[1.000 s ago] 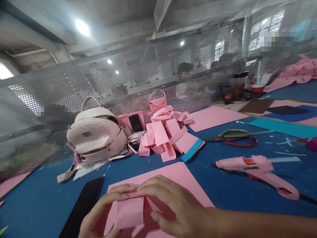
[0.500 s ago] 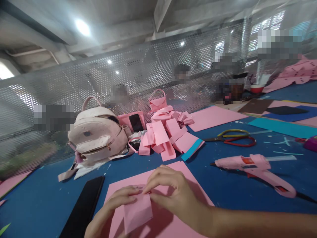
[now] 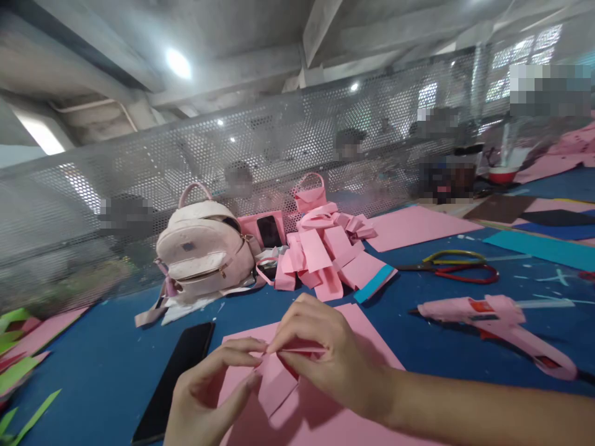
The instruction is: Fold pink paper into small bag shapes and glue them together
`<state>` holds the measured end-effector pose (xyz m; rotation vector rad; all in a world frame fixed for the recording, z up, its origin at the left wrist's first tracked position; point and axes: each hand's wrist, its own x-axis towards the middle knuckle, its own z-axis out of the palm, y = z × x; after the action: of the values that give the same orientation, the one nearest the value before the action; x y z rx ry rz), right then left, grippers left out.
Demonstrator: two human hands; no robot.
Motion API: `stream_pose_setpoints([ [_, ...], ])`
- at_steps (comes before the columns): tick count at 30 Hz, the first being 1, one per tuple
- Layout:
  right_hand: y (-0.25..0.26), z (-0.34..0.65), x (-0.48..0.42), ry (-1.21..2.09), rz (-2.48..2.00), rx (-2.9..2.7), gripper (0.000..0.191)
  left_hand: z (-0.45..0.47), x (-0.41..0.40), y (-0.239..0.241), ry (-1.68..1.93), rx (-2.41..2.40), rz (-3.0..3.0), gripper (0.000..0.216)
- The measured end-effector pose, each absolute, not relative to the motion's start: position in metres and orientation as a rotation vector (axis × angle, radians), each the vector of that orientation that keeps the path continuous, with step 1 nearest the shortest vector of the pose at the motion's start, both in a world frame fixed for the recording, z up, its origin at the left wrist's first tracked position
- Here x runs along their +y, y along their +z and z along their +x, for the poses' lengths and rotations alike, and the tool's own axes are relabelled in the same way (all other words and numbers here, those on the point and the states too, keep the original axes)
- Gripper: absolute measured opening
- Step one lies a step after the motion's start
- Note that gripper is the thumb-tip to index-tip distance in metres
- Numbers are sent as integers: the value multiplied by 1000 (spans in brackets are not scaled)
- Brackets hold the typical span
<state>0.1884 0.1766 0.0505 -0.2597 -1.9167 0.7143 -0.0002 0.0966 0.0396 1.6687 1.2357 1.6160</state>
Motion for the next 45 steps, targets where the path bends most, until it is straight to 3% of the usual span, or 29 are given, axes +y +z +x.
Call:
stream_pose_setpoints([
  [13,59,187,172,766,-363,-1908,15,-2,95,31,1710,1292,1677,7],
  [23,58,190,173,734,-342,-1935,17,-3,95,25,1711,1363,1962,17],
  [28,55,190,180,701,-370,-1921,15,-9,101,24,1600,1282,1923,8],
  [29,55,190,181,706,-393,-1900,15,-9,102,21,1571,1225,1822,15],
  [32,54,189,183,735,-406,-1852,15,-7,108,8,1456,991,1451,71],
  [34,53,189,182,744,-364,-1861,14,-5,111,-1,1403,906,1237,87],
  [45,53,187,175,843,-402,-1845,15,4,109,-6,1240,600,734,95],
])
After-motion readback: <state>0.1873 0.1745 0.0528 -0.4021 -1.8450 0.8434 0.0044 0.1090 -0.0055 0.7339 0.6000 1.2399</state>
